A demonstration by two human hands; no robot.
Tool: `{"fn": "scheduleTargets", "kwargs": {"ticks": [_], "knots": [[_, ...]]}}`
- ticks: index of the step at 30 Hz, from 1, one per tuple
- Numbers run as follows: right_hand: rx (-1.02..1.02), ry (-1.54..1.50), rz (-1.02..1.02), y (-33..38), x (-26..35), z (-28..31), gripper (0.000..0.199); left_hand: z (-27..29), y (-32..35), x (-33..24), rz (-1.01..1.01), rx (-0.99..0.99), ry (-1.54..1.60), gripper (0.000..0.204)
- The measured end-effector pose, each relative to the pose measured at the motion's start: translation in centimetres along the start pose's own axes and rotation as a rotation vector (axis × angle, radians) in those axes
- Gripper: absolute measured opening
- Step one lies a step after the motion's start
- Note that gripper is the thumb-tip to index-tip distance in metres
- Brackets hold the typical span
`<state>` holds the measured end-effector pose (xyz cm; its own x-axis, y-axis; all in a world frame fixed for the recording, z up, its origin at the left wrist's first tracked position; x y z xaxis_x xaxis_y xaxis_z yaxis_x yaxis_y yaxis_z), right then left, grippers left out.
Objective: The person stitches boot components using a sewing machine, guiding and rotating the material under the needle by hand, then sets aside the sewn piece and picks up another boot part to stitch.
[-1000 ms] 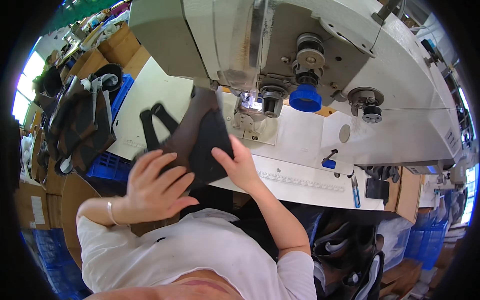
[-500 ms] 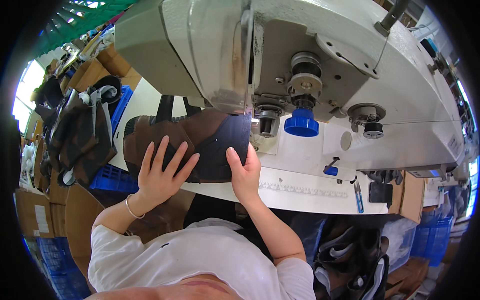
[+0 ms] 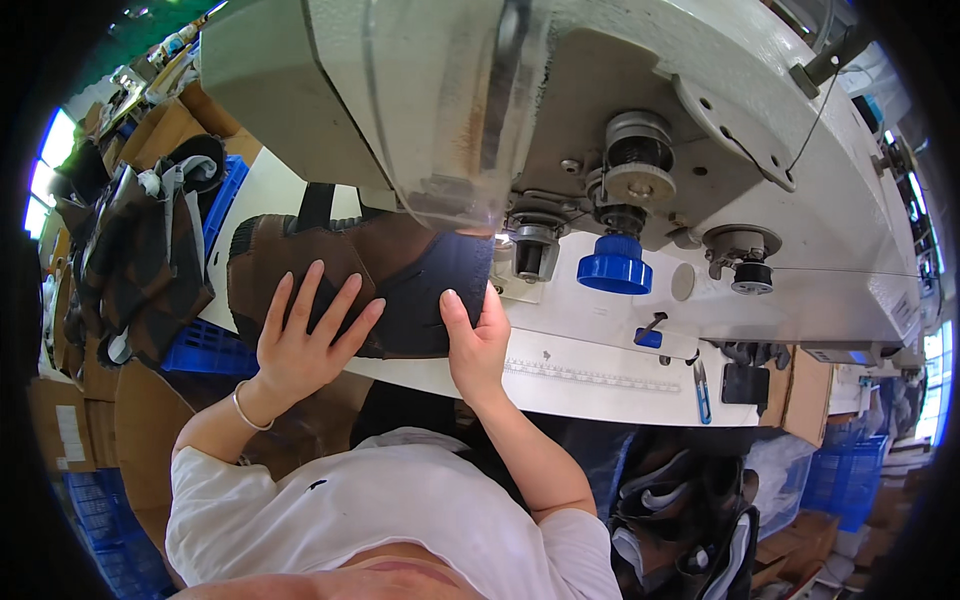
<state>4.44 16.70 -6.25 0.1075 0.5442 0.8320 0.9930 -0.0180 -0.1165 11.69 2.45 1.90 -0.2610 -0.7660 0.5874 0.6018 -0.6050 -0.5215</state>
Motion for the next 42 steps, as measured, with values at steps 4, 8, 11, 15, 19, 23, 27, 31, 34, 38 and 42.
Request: {"fn": "scheduleTargets", "kwargs": {"ticks": [4,8,11,15,19,23,27,31,34,38,42], "knots": [[-0.013,-0.016,-0.014,-0.3,0.2,0.2,0.024,0.4,-0.5,-0.2,-0.002,-0.007,-0.010,0.038],[-0.010,-0.050,-0.022,0.0,0.2,0.7,0.025,1.4,-0.2,-1.1,-0.081,-0.046,0.036,0.031],[0.008,-0.036,-0.034,0.4,0.2,0.9,0.028,2.2,0.8,-1.1,-0.131,-0.109,0.175,0.027],[0.085,0.091,-0.090,1.9,-1.0,2.7,0.028,2.3,1.2,-0.8,-0.142,-0.152,0.128,0.027],[0.169,0.190,-0.038,3.8,-1.6,3.4,0.024,2.0,1.2,-0.5,-0.122,-0.148,0.145,0.028],[0.142,0.176,-0.060,2.9,-1.7,3.5,0.022,1.4,0.3,0.2,-0.109,-0.161,0.168,0.027],[0.085,0.104,-0.014,1.7,-0.5,2.5,0.019,0.7,-1.1,1.1,-0.111,-0.149,0.216,0.029],[0.106,0.091,0.008,-0.1,0.0,1.0,0.019,-0.6,-2.0,2.6,-0.074,-0.173,0.249,0.026],[0.072,0.182,0.061,-1.7,0.8,0.9,0.015,-1.3,-3.5,3.7,-0.051,-0.196,0.292,0.028],[0.079,0.401,0.189,-2.7,2.1,2.7,0.014,-1.7,-5.7,4.6,-0.038,-0.180,0.338,0.031],[-0.108,0.407,0.272,-1.1,3.6,4.5,0.012,-2.1,-8.3,5.8,0.014,-0.095,0.435,0.033]]}}
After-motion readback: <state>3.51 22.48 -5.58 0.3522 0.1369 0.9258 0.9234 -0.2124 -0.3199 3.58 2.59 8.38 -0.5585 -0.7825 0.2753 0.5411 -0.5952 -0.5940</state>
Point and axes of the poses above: each hand's wrist, its own y-axis away from the middle knuckle, its own z-axis out of the back of the hand, x = y × z, the point moved 9 cm from there along -y, towards the middle knuckle, and after that the axes turned 7 degrees about -y, right-handed, at the moved point
